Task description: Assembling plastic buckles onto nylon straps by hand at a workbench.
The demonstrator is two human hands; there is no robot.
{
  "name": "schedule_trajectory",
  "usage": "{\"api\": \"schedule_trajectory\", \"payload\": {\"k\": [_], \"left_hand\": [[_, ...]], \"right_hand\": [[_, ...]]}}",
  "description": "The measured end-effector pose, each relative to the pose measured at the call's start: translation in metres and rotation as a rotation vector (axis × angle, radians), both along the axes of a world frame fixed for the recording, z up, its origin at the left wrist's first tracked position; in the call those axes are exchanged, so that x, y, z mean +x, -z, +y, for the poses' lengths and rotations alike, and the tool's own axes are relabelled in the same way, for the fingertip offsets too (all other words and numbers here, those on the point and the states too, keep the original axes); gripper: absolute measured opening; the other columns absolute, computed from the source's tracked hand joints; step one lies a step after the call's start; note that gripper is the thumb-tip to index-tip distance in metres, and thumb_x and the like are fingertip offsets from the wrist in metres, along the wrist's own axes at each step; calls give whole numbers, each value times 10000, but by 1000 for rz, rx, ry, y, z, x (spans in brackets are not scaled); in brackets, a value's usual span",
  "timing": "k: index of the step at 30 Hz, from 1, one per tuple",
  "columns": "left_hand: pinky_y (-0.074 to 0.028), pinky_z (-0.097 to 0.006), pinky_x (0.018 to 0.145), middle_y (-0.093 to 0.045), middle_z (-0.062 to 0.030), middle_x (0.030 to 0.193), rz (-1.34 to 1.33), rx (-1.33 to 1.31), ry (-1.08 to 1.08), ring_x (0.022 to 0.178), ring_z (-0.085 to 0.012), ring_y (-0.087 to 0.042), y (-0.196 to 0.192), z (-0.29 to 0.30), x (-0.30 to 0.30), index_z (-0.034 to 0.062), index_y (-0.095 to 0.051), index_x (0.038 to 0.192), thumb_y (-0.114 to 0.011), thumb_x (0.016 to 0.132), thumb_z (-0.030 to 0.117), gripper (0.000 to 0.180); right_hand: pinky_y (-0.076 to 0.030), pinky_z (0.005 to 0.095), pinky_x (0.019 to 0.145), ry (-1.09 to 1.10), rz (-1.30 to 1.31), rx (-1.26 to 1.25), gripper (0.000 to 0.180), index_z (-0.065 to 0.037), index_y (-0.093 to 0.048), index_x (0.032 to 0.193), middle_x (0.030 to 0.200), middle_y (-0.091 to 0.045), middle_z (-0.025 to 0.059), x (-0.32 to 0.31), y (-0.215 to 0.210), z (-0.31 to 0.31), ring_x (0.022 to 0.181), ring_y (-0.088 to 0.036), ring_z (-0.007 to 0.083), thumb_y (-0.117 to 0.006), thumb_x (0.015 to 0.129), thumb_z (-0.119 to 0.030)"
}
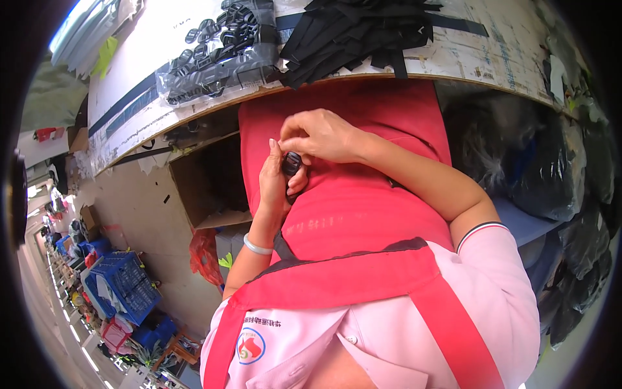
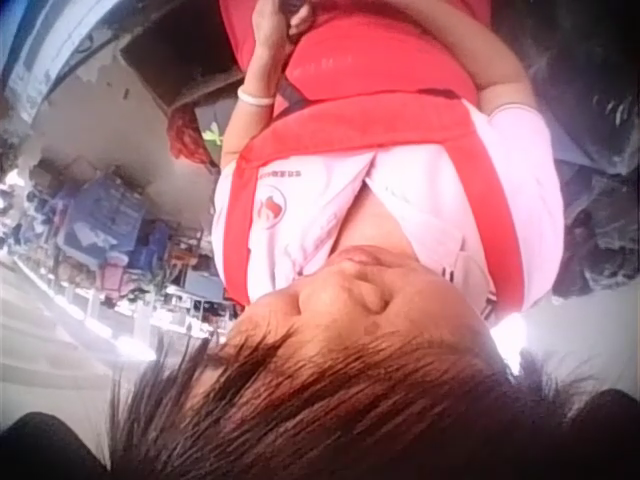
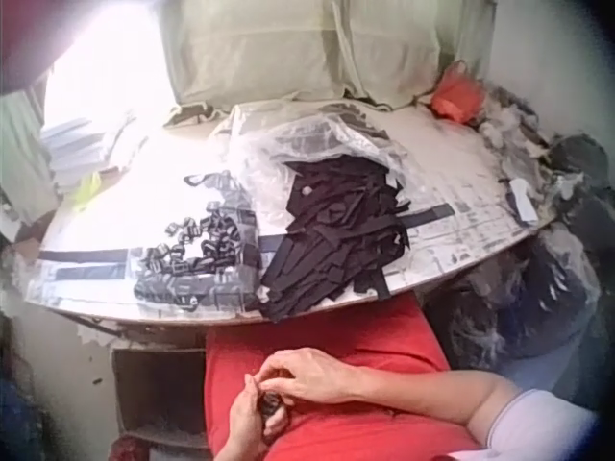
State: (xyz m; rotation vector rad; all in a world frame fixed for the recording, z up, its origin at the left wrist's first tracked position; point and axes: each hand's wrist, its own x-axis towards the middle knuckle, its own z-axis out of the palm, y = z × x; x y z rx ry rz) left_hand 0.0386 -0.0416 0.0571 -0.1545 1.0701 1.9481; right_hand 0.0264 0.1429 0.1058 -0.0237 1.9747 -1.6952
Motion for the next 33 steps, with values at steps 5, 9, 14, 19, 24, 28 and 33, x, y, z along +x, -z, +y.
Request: {"api": "schedule_trajectory", "payload": {"k": [5,9,14,19,24,28,33], "left_hand": [[-210,-201,330,-520,-51,662,122,-230,-32,377,-64,-316,-17,17,2,49,-441,1359,-252,1009,592,674],[-361,-250,500,-577,-39,833,-281,220,-123,611,-109,-467,7,6,-4,61,-508,1221,-320,993,601,616],[-466,-501,991,-611,-111,1080,-391,221,-117,1083,-276,-585,0,8,2,31,-540,1211,-368,1007,528,564],[-500,-310,589,-603,-74,904,-278,211,-29,746,-200,-608,9,1,7,51,-559,1087,-432,1012,457,432],[-402,-237,472,-547,-44,772,-179,140,46,575,-115,-492,5,1,1,33,-568,1028,-537,996,318,289],[-344,-221,435,-494,-28,629,-202,95,-12,487,-104,-436,7,4,0,25,-611,1002,-541,995,301,284],[-312,-203,425,-491,-6,606,-99,38,74,467,-76,-412,9,5,-4,25,-637,997,-573,983,249,234]], "right_hand": [[-510,293,620,-106,204,119,157,58,-641,921,1010,-614,113,12,19,1,633,-603,156,-680,836,-68],[-510,286,656,93,223,-157,145,45,-646,926,950,-601,96,13,22,-3,683,-613,156,-695,832,-54],[-504,284,740,125,476,-53,137,2,-668,938,912,-604,81,11,19,13,831,-624,185,-711,815,-42],[-523,314,722,-5,595,73,123,-44,-684,933,928,-597,87,20,23,19,825,-644,231,-718,818,-72],[-530,319,747,-108,603,136,163,-48,-670,968,959,-612,93,21,17,29,857,-650,248,-715,826,-113],[-519,343,797,-100,609,255,194,-37,-668,981,969,-645,105,1,1,52,890,-645,262,-701,848,-174],[-502,317,730,301,791,467,114,-21,-674,909,862,-643,103,-50,-19,99,826,-641,244,-679,856,-122]]}}
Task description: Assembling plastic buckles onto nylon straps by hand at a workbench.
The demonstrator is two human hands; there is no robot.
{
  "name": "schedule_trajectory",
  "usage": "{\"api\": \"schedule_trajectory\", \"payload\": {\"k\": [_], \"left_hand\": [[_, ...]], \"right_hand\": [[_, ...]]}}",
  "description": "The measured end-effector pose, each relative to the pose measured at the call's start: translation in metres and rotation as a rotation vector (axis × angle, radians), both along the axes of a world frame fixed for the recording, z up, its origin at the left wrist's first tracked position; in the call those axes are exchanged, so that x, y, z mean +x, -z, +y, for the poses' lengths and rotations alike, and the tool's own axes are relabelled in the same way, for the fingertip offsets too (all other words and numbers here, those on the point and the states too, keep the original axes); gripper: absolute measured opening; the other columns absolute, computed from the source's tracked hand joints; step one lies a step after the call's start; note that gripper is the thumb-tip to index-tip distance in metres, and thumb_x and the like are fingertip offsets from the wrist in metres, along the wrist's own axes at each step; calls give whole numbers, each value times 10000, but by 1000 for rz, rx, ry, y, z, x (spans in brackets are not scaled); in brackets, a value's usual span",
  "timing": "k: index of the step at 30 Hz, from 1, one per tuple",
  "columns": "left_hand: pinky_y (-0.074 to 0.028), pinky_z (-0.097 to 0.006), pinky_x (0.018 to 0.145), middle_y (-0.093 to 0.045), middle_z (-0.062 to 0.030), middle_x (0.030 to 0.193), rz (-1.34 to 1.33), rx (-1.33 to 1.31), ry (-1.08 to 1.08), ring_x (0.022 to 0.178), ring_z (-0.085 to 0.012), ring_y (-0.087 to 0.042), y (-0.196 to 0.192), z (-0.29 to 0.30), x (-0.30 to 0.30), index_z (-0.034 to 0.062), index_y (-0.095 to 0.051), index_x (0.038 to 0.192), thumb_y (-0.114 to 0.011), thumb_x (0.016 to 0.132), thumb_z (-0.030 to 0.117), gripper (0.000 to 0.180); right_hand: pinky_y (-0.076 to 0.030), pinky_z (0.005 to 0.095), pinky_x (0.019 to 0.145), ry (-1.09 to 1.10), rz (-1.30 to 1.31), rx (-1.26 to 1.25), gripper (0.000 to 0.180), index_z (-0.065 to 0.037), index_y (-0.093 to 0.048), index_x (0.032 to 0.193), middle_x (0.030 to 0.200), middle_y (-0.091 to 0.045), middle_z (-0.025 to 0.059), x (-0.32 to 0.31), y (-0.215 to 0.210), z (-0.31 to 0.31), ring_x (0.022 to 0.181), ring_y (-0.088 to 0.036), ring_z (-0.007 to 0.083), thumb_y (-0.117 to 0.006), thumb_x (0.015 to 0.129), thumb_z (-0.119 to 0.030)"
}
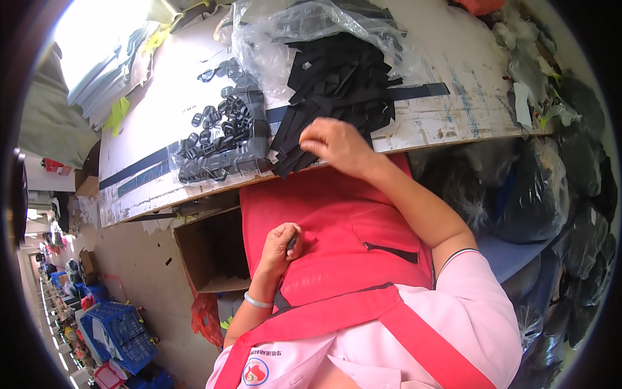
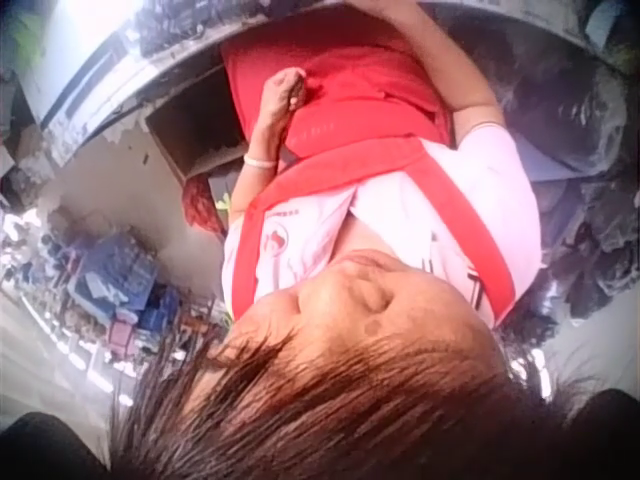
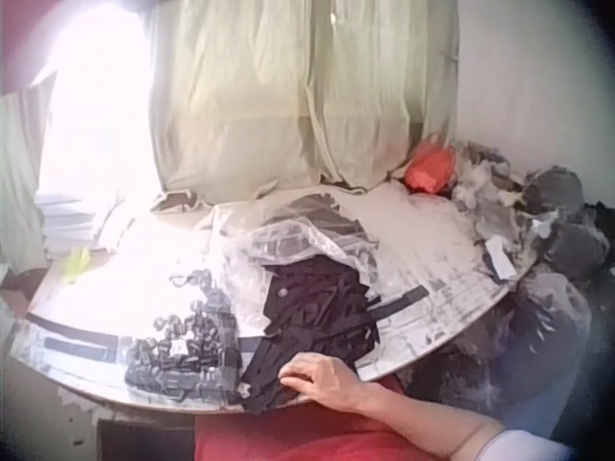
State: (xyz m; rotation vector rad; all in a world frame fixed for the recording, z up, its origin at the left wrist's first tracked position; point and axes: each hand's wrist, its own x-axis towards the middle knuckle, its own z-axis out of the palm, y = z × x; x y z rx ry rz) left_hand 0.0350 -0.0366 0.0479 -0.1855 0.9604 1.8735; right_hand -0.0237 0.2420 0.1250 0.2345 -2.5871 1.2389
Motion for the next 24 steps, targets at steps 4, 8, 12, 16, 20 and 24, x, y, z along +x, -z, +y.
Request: {"api": "schedule_trajectory", "payload": {"k": [4,8,12,16,20,24], "left_hand": [[-307,-181,438,-552,16,641,187,-187,58,489,-34,-416,-19,12,2,22,-678,1039,-606,963,146,163],[-422,-201,534,-624,3,742,497,-378,240,602,-66,-539,-51,18,12,21,-700,1064,-654,915,89,170],[-492,-278,678,-614,-117,847,1215,-321,349,770,-206,-633,-89,8,6,3,-685,1052,-691,864,79,203],[-497,-290,712,-612,-109,883,1129,-334,445,818,-213,-633,-88,-3,4,8,-693,1030,-696,854,71,188],[-495,-272,708,-642,-69,876,956,-368,288,810,-168,-633,-61,-15,-11,4,-694,1006,-669,876,41,138],[-502,-250,643,-659,-68,855,298,-288,-170,661,-142,-618,-52,-15,-36,-2,-629,1079,-587,966,123,174]], "right_hand": [[-476,349,817,183,149,205,104,-62,-694,911,907,-622,59,-44,-1,24,892,-588,249,-686,813,-98],[-457,369,887,194,215,471,126,-127,-710,939,957,-611,21,-83,23,32,1006,-544,242,-688,818,-154],[-433,372,913,98,152,492,168,-134,-713,962,961,-615,9,-98,31,31,1021,-532,232,-714,798,-171],[-421,354,907,80,213,96,155,-106,-692,927,960,-632,24,-86,12,17,979,-542,245,-726,786,-160],[-460,242,654,46,19,-323,93,-76,-664,920,1007,-663,-19,-52,-15,-3,730,-570,69,-707,841,-97],[-384,161,459,-87,-443,-763,61,-61,-654,954,937,-694,19,-12,-21,-15,551,-534,17,-627,911,-27]]}}
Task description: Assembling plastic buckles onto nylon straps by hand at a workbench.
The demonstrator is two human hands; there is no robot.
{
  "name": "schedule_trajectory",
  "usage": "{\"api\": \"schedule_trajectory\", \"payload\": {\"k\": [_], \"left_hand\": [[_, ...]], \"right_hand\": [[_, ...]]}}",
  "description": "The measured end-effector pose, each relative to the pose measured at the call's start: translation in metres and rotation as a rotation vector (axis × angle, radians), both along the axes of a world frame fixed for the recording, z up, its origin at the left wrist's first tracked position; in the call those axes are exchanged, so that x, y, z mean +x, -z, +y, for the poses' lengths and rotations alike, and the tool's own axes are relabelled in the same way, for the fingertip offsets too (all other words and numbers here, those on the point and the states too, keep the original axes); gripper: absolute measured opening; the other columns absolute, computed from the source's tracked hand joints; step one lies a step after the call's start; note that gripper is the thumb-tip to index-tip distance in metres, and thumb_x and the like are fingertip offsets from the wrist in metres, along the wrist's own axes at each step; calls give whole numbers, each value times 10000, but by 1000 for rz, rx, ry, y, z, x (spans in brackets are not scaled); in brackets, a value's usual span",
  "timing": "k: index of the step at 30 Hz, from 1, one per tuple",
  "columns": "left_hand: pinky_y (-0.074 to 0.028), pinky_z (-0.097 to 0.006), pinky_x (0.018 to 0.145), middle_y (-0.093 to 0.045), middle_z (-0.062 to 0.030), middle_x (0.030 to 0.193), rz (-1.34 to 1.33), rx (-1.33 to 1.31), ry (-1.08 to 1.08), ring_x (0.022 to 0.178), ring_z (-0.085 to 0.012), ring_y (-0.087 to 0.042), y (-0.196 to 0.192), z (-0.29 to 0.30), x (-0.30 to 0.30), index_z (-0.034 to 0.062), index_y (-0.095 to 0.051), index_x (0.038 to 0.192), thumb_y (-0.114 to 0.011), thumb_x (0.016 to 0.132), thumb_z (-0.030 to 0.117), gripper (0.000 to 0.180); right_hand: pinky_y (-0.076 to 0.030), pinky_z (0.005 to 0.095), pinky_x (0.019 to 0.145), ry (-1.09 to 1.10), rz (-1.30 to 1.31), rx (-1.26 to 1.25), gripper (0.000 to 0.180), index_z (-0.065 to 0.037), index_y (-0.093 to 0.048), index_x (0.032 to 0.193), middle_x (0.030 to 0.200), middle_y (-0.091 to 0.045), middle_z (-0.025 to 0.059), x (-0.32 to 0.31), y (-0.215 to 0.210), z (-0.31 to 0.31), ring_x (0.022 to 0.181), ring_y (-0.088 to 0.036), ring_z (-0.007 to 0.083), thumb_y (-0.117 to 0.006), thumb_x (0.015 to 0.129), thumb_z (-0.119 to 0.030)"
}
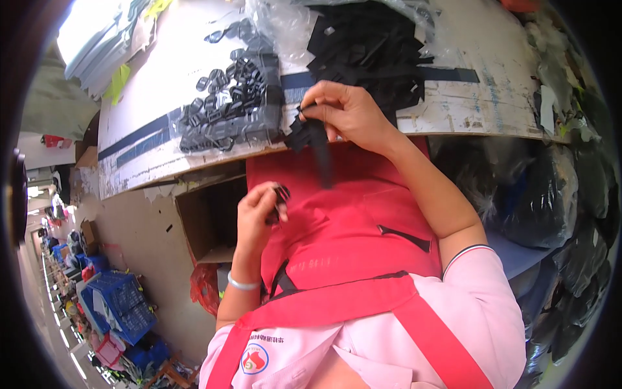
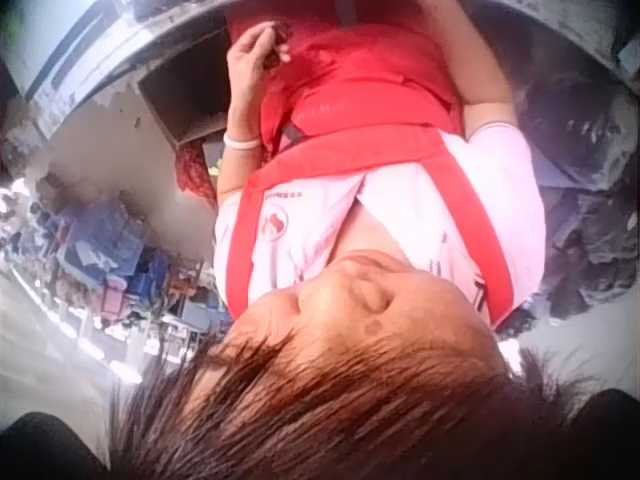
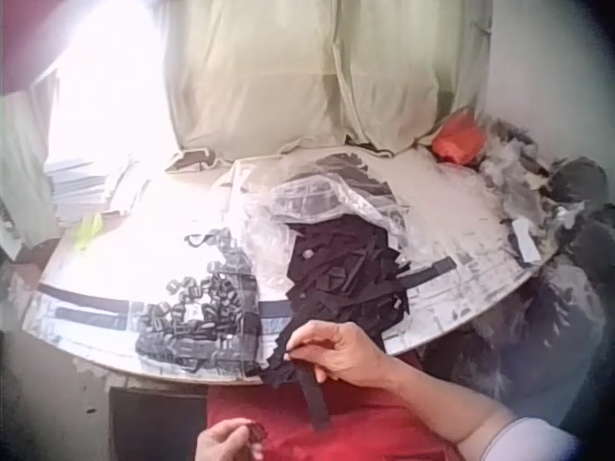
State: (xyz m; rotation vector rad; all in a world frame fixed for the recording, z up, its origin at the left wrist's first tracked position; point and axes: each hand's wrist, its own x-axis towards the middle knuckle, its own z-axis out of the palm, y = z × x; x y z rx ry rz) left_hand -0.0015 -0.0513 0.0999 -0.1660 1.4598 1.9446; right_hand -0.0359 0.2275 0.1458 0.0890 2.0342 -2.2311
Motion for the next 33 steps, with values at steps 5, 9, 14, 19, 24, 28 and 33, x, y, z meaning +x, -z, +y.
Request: {"api": "schedule_trajectory", "payload": {"k": [5,9,14,19,24,28,33], "left_hand": [[-458,-238,586,-629,-38,814,-66,215,-210,668,-107,-558,26,20,-7,11,-630,1106,-611,963,174,218],[-417,-232,540,-591,-14,771,-137,266,-203,629,-80,-506,30,27,1,24,-637,1068,-641,945,179,198],[-415,-213,495,-607,-27,754,-56,168,-196,596,-83,-550,30,27,10,20,-632,1038,-642,941,158,170],[-398,-189,467,-614,-11,713,137,53,-165,517,-66,-529,22,30,15,18,-644,1033,-650,919,93,136],[-369,-179,481,-597,10,733,390,-129,-99,537,-32,-494,28,26,19,11,-652,999,-656,899,42,105],[-348,-183,525,-583,25,796,537,-236,-89,599,-27,-468,31,24,21,-13,-654,939,-679,854,-8,89],[-374,-203,534,-588,-12,790,717,-295,-79,600,-58,-490,27,24,19,-9,-660,934,-689,815,-42,127]], "right_hand": [[-474,173,647,-119,-46,85,130,-44,-710,1026,855,-676,-26,41,25,-25,743,-579,26,-629,927,-65],[-492,214,842,-36,12,-74,157,-19,-709,1047,942,-678,8,57,52,-37,911,-606,72,-608,926,-16],[-501,221,819,22,-30,-184,149,-11,-658,1076,921,-670,24,67,51,-54,896,-616,80,-594,945,-36],[-494,187,699,-57,-226,-201,143,0,-610,1055,868,-659,5,75,54,-61,793,-609,43,-608,958,-105],[-471,168,639,-46,-314,-204,151,-2,-619,1029,829,-659,-2,78,44,-69,736,-590,31,-631,949,-130],[-455,164,618,-40,-343,-121,153,0,-629,962,814,-656,-2,79,45,-69,727,-578,24,-651,939,-150],[-445,167,595,-44,-375,-232,156,-6,-628,920,791,-646,-3,79,59,-69,687,-562,19,-653,937,-159]]}}
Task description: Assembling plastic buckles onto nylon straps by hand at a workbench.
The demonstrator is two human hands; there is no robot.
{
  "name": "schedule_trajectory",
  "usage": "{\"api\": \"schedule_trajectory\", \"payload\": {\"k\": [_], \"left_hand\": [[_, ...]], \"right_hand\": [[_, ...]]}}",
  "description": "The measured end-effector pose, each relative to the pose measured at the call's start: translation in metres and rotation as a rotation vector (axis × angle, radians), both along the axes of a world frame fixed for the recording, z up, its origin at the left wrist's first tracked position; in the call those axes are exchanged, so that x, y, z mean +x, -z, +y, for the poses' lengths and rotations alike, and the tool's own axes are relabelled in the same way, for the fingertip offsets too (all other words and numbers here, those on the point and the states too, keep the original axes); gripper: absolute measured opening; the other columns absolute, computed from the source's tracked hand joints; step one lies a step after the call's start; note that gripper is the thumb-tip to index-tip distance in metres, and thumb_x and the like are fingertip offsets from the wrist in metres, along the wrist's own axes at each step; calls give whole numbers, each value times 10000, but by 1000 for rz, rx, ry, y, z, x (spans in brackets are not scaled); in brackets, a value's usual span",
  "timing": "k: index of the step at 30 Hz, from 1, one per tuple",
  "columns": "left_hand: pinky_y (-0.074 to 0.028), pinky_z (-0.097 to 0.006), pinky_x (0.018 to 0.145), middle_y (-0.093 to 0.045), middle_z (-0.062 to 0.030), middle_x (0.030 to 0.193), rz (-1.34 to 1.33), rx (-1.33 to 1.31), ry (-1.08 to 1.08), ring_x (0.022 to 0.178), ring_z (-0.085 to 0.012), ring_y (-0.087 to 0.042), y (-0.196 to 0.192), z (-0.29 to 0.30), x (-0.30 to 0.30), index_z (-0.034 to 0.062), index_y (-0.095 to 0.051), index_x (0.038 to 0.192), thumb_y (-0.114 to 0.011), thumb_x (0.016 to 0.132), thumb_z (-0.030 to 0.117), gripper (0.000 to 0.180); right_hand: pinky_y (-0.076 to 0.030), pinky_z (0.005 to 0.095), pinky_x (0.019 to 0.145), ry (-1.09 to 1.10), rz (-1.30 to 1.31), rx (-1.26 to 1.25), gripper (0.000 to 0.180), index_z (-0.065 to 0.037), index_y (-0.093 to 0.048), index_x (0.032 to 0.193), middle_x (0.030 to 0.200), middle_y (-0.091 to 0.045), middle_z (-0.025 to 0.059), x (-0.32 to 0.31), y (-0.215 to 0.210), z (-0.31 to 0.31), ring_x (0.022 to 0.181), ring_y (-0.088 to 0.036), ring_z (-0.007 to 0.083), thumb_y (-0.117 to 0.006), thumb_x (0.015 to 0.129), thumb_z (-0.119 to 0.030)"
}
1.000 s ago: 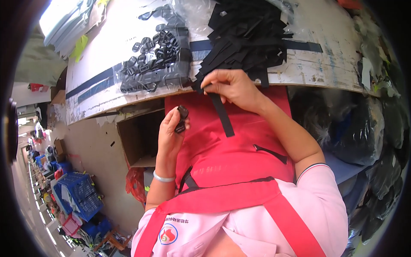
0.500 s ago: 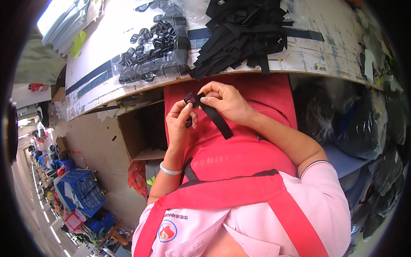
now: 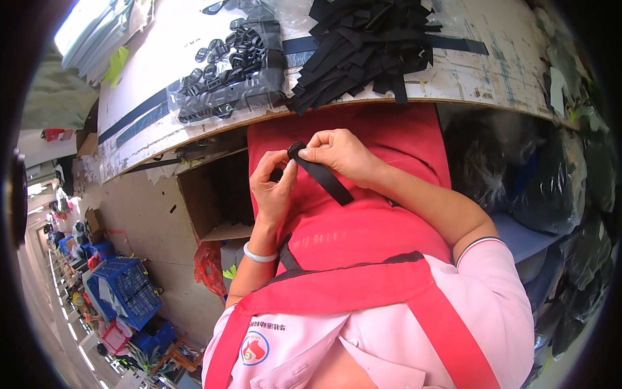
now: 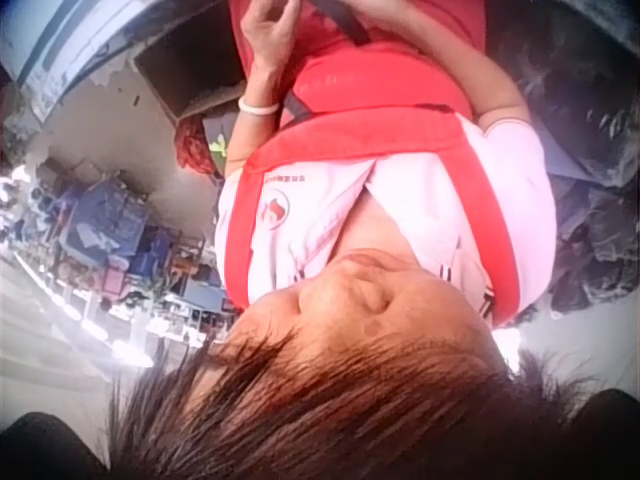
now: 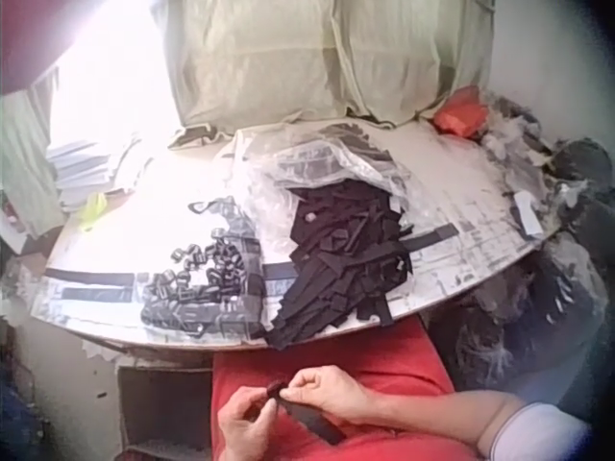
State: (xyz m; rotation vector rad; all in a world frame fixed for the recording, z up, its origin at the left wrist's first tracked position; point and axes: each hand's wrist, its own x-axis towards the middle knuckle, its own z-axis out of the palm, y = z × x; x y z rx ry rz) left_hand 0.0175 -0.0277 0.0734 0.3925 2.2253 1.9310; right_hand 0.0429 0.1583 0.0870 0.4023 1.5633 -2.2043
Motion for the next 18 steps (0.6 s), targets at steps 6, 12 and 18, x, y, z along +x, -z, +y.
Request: {"api": "schedule_trajectory", "payload": {"k": [6,12,18], "left_hand": [[-414,-227,523,-609,-51,790,313,-137,18,590,-96,-537,-5,0,-2,-1,-673,961,-698,793,-59,180],[-439,-246,519,-640,-79,827,422,-185,35,636,-120,-599,8,0,-4,4,-678,1009,-714,787,-59,234],[-419,-201,430,-662,-104,816,-721,519,23,638,-137,-627,-2,1,-3,-54,-624,1143,-566,983,199,305]], "right_hand": [[-469,182,549,29,-60,-271,183,-5,-626,936,776,-643,13,-2,-12,0,642,-581,46,-660,933,-185],[-515,204,561,117,21,-253,232,-4,-610,1039,833,-654,32,-5,12,-2,660,-612,70,-650,939,-209],[-521,226,677,-17,-9,-269,208,-6,-626,1057,895,-669,32,-10,4,6,744,-618,73,-650,936,-174]]}}
